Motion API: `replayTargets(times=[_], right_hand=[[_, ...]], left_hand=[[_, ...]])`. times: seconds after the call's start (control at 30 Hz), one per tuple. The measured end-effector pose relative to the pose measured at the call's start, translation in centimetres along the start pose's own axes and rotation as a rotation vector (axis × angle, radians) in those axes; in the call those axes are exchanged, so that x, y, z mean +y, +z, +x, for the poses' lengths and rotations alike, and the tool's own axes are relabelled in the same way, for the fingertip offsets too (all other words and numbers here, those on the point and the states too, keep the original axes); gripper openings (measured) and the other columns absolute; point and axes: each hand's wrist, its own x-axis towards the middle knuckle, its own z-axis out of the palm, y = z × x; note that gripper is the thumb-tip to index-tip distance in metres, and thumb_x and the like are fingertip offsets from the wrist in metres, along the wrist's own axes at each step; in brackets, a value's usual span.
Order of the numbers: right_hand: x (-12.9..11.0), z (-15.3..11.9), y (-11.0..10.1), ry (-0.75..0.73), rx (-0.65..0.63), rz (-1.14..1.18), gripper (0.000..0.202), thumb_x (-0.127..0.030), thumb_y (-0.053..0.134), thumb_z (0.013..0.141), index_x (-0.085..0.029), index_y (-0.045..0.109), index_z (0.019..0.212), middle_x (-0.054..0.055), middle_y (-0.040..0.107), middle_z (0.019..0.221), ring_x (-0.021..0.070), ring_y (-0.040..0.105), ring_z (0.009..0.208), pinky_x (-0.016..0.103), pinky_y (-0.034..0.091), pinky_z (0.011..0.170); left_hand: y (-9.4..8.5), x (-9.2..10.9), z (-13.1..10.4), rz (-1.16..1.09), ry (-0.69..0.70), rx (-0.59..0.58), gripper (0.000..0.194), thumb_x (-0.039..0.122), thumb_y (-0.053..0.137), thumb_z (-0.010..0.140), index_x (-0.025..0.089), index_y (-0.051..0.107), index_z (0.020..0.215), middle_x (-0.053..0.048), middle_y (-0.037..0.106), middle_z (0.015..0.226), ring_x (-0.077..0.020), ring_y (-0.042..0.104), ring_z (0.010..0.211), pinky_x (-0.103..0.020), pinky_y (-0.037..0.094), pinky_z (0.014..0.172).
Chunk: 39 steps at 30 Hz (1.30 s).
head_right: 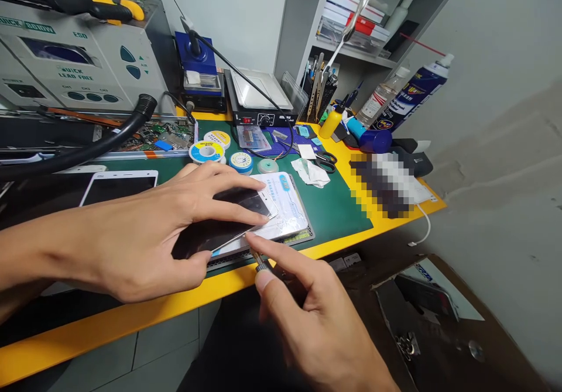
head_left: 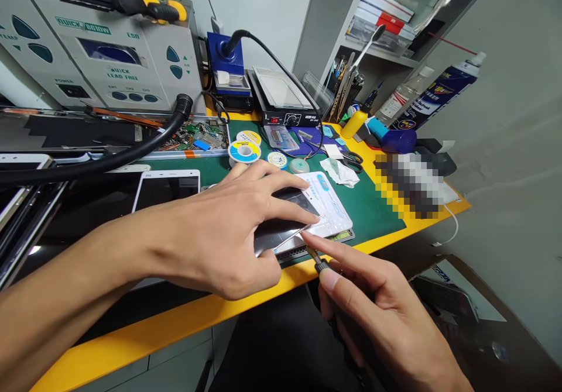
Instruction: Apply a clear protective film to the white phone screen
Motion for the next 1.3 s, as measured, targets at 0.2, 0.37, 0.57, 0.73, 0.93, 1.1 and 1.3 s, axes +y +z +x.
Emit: replayTargets(times=[0.2, 0.37, 0.57, 0.73, 0.93, 1.1, 1.3], right_hand=[[0.2, 0.4, -1.4, -0.009, 0.083, 0.019, 0.056, -0.051, 0.067, 0.092, -0.024, 0.064, 0.141, -0.001, 0.059, 0.064, 0.0056, 0.042, 0.039, 0.017, 0.034, 0.037], [0.1, 0.5, -2.4, 0.003, 0.137, 0.037, 0.059, -0.05, 0.067, 0.092, -0.026, 0.059, 0.146, -0.001, 0.062, 0.065, 0.0061, 0.044, 0.04, 0.017, 0.036, 0.038], [1.1, 0.9, -3.0, -0.022, 0.041, 0.085, 0.054, -0.053, 0.063, 0.095, -0.026, 0.056, 0.142, -0.001, 0.064, 0.069, 0.0058, 0.047, 0.039, 0.016, 0.039, 0.038], [2.5, 1.2, -3.6, -0.083, -0.048, 0.134, 0.048, -0.056, 0.063, 0.095, -0.023, 0.055, 0.128, 0.0, 0.065, 0.074, 0.0066, 0.051, 0.041, 0.017, 0.041, 0.038], [3.1, 1.2, -3.8, -0.123, -0.084, 0.123, 0.043, -0.056, 0.06, 0.097, -0.024, 0.055, 0.125, -0.001, 0.066, 0.078, 0.0059, 0.051, 0.042, 0.018, 0.041, 0.041], [3.4, 1.4, -4.6, -0.172, -0.029, 0.137, 0.05, -0.057, 0.058, 0.097, -0.021, 0.054, 0.131, -0.003, 0.062, 0.074, 0.0072, 0.051, 0.041, 0.02, 0.038, 0.039], [2.8, 2.6, -8.7, -0.281, 0.061, 0.185, 0.054, -0.035, 0.052, 0.088, -0.016, 0.056, 0.138, 0.001, 0.066, 0.081, 0.011, 0.056, 0.045, 0.025, 0.044, 0.046]], left_hand=[[-0.4, -0.2, 0.1, 0.009, 0.011, -0.053, 0.073, 0.018, 0.065, 0.063, 0.043, 0.067, 0.132, 0.003, 0.048, 0.157, -0.0392, 0.037, 0.144, -0.063, 0.028, 0.12], [-0.5, -0.2, -0.1, 0.026, 0.024, -0.039, 0.072, 0.019, 0.065, 0.069, 0.041, 0.062, 0.138, 0.002, 0.046, 0.159, -0.037, 0.038, 0.145, -0.061, 0.024, 0.123], [-0.8, -1.1, -0.3, 0.03, -0.069, 0.027, 0.068, 0.04, 0.068, 0.081, 0.035, 0.05, 0.146, -0.003, 0.054, 0.151, -0.0342, 0.049, 0.137, -0.049, 0.039, 0.115], [-1.0, -1.6, 0.1, 0.157, -0.263, 0.093, 0.072, 0.069, 0.072, 0.073, 0.032, 0.06, 0.134, -0.007, 0.067, 0.122, -0.0371, 0.061, 0.115, -0.047, 0.05, 0.097], [-1.1, 0.2, 0.4, 0.31, -0.484, 0.105, 0.063, 0.068, 0.068, 0.071, 0.024, 0.066, 0.116, -0.009, 0.072, 0.099, -0.0373, 0.068, 0.089, -0.041, 0.047, 0.075], [-1.5, 0.0, 0.5, 0.274, -0.662, 0.03, 0.075, 0.081, 0.07, 0.055, 0.024, 0.069, 0.103, -0.012, 0.074, 0.093, -0.0391, 0.069, 0.08, -0.041, 0.045, 0.068], [-1.7, 0.0, 0.8, 0.165, -0.657, 0.007, 0.06, 0.078, 0.073, 0.057, 0.026, 0.066, 0.088, -0.007, 0.072, 0.078, -0.033, 0.069, 0.069, -0.034, 0.039, 0.056]])
